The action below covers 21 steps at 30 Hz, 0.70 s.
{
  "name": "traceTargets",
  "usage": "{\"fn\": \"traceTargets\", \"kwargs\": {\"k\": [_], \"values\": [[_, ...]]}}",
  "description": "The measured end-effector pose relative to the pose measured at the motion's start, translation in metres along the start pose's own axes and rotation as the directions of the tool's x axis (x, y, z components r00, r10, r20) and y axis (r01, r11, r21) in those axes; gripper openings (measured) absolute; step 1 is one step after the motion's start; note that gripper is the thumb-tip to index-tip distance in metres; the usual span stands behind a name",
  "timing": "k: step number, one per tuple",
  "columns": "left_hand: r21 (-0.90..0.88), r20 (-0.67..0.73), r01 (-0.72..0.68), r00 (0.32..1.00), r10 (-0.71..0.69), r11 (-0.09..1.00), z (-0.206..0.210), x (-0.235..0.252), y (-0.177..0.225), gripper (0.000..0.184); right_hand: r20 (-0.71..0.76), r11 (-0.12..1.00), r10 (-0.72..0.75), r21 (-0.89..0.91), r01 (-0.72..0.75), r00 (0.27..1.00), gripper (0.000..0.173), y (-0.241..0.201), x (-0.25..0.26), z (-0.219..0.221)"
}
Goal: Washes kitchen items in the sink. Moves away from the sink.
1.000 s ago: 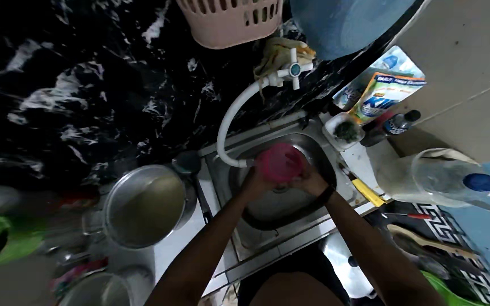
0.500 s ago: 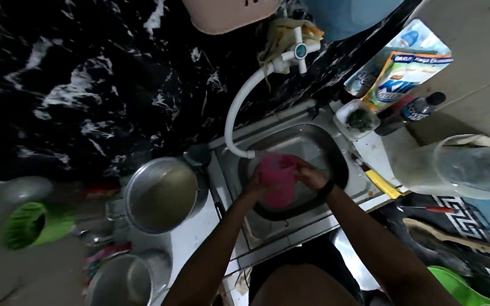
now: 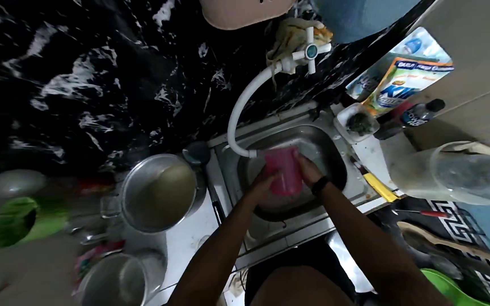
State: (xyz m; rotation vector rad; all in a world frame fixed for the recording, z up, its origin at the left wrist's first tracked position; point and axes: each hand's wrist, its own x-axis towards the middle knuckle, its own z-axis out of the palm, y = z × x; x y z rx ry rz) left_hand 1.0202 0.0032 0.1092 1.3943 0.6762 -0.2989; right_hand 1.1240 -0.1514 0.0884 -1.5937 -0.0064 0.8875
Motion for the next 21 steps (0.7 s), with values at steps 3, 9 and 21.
{"fn": "traceTargets", "kwargs": {"k": [3, 9, 21], "values": [[0.111, -0.063, 0.055, 0.997, -0.048, 0.992, 0.009, 0.024, 0.019, 0.062, -0.204, 0.982, -0.018, -0.186, -0.021, 0.979, 0.053, -0.017, 0.011, 0.008], [-0.185, -0.102, 0.214, 0.967, -0.235, 0.959, 0.001, 0.038, 0.012, 0.051, 0.046, 0.836, -0.077, -0.542, 0.090, 0.996, 0.075, -0.032, 0.033, 0.022], [-0.397, -0.245, 0.020, 0.961, -0.127, 0.917, -0.006, 0.008, -0.007, 0.071, 0.325, 0.564, 0.032, -0.787, 0.251, 0.945, 0.053, -0.064, 0.078, 0.092]]}}
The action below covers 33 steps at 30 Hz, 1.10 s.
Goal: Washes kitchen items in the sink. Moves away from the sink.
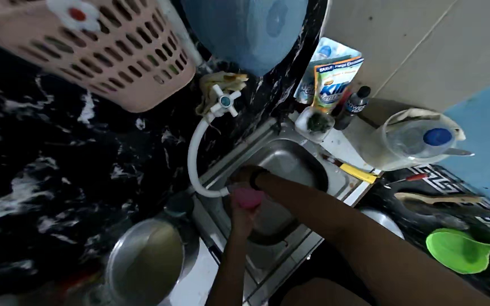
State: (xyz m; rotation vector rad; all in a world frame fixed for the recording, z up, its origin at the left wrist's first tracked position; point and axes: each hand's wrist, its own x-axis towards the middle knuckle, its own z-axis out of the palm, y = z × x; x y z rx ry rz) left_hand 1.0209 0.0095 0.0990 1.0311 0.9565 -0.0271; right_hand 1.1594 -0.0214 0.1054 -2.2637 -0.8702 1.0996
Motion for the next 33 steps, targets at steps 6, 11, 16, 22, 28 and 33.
{"fn": "traceTargets", "kwargs": {"k": [6, 11, 16, 22, 28, 33], "values": [[0.780, 0.143, -0.295, 0.942, 0.303, 0.552, -0.002, 0.005, 0.021, 0.057, -0.007, 0.970, -0.018, 0.244, 0.019, 1.000, 0.045, 0.037, -0.051, -0.020], [0.624, 0.623, -0.752, 0.644, 0.444, 0.215, 0.033, 0.036, 0.034, 0.109, -0.076, 0.599, 0.468, 0.760, -0.253, 0.880, 0.074, 0.083, -0.092, -0.036], [0.394, 0.674, -0.826, 0.558, 0.484, 0.404, 0.063, 0.064, 0.034, 0.060, 0.002, 0.366, 0.468, 0.910, -0.196, 0.884, 0.073, 0.103, -0.109, -0.029], [0.233, 0.444, -0.626, 0.749, 0.492, 0.744, 0.052, 0.053, 0.015, 0.048, -0.066, 0.484, 0.437, 0.858, -0.172, 0.897, 0.073, 0.092, -0.111, -0.017], [0.442, 0.149, -0.362, 0.932, 0.330, 0.821, 0.024, 0.023, -0.028, 0.099, -0.084, 0.574, 0.227, 0.816, -0.064, 0.970, 0.080, 0.118, -0.102, 0.030], [0.433, 0.124, -0.208, 0.978, 0.170, 0.877, 0.007, 0.010, -0.034, 0.128, 0.007, 0.750, 0.057, 0.660, -0.047, 0.998, 0.125, 0.124, -0.122, 0.031]]}}
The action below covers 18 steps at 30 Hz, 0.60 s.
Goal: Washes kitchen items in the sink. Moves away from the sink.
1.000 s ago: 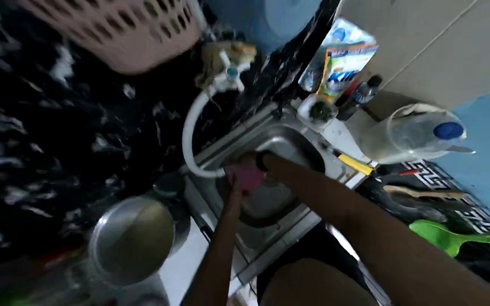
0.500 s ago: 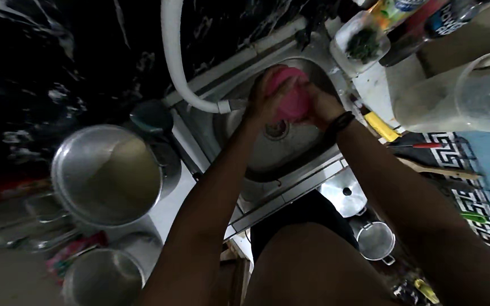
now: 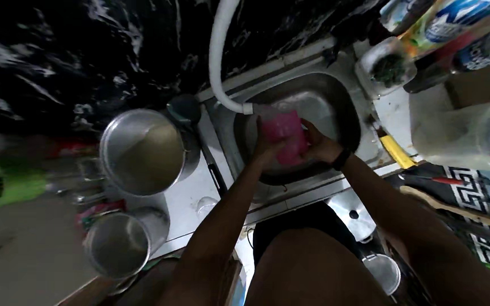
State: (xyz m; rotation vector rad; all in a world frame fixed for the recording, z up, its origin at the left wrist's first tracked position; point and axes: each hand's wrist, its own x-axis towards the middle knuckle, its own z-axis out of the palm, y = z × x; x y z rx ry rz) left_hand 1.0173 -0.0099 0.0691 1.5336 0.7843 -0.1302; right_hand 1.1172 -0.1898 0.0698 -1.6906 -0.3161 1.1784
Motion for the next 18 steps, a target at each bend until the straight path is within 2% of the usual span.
{"fn": "traceTargets", "kwargs": {"k": [2, 5, 9, 12, 15, 18], "values": [[0.120, 0.074, -0.129, 0.990, 0.120, 0.984, 0.000, -0.003, -0.003, 0.133, -0.009, 0.998, -0.044, -0.047, 0.044, 0.999, 0.121, 0.002, -0.003, -0.006], [0.191, 0.100, -0.234, 0.971, 0.219, 0.953, 0.001, -0.010, 0.001, 0.122, -0.036, 0.989, -0.114, -0.096, 0.110, 0.993, 0.114, -0.002, 0.000, -0.011], [0.145, 0.091, -0.210, 0.976, 0.199, 0.967, 0.005, -0.012, 0.015, 0.121, -0.081, 0.961, -0.228, -0.180, 0.211, 0.970, 0.118, -0.010, 0.003, -0.016], [0.107, 0.047, -0.181, 0.983, 0.177, 0.978, 0.009, -0.023, 0.020, 0.120, -0.085, 0.943, -0.272, -0.220, 0.248, 0.959, 0.107, -0.012, -0.001, -0.022], [0.092, -0.037, -0.161, 0.986, 0.165, 0.983, 0.018, -0.042, 0.019, 0.110, -0.038, 0.953, -0.263, -0.163, 0.254, 0.964, 0.096, -0.011, -0.008, -0.026], [0.143, -0.061, -0.084, 0.994, 0.093, 0.986, 0.022, -0.058, 0.014, 0.099, -0.034, 0.982, -0.176, -0.081, 0.173, 0.984, 0.093, -0.004, -0.017, -0.019]]}}
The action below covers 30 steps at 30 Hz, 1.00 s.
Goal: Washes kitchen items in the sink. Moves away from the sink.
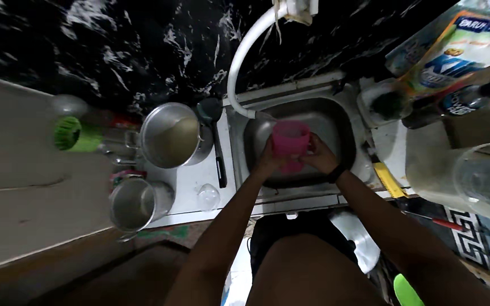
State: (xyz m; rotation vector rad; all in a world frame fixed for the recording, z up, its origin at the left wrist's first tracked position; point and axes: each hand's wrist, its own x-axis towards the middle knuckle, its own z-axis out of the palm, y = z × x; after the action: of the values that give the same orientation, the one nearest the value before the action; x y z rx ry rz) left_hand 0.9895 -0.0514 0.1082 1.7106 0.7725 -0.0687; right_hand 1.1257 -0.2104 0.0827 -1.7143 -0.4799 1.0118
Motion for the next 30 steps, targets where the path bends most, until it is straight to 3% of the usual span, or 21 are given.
{"fn": "traceTargets", "kwargs": {"k": [3, 5, 8, 13, 16, 22, 30], "values": [[0.103, 0.067, 0.085, 0.993, -0.093, 0.991, -0.012, -0.012, 0.012, 0.096, -0.027, 0.995, 0.083, 0.057, -0.081, 0.996, 0.095, 0.003, -0.018, 0.020], [0.159, 0.077, 0.125, 0.987, -0.138, 0.979, -0.022, -0.017, 0.012, 0.098, 0.032, 0.993, 0.080, 0.089, -0.083, 0.996, 0.098, 0.000, -0.032, 0.029], [0.257, 0.018, 0.180, 0.982, -0.191, 0.950, -0.046, -0.035, 0.006, 0.104, 0.151, 0.997, 0.026, 0.071, -0.037, 0.988, 0.087, -0.004, -0.044, 0.028], [0.523, 0.098, -0.036, 0.995, -0.018, 0.852, -0.091, -0.067, 0.003, 0.113, 0.193, 0.997, 0.071, -0.023, -0.068, 0.979, 0.046, 0.009, -0.037, -0.013], [0.635, 0.165, -0.101, 0.986, -0.008, 0.766, -0.109, -0.080, -0.011, 0.111, 0.163, 0.993, 0.117, 0.001, -0.118, 0.980, 0.042, 0.023, -0.041, -0.030], [0.796, 0.124, 0.042, 0.965, -0.230, 0.604, -0.120, -0.105, -0.019, 0.111, 0.149, 0.983, 0.159, 0.064, -0.169, 0.976, 0.042, 0.050, -0.053, -0.033], [0.882, 0.044, 0.190, 0.877, -0.478, 0.431, -0.090, -0.114, -0.010, 0.113, 0.196, 0.991, 0.129, 0.022, -0.136, 0.972, 0.041, 0.047, -0.057, -0.031]]}}
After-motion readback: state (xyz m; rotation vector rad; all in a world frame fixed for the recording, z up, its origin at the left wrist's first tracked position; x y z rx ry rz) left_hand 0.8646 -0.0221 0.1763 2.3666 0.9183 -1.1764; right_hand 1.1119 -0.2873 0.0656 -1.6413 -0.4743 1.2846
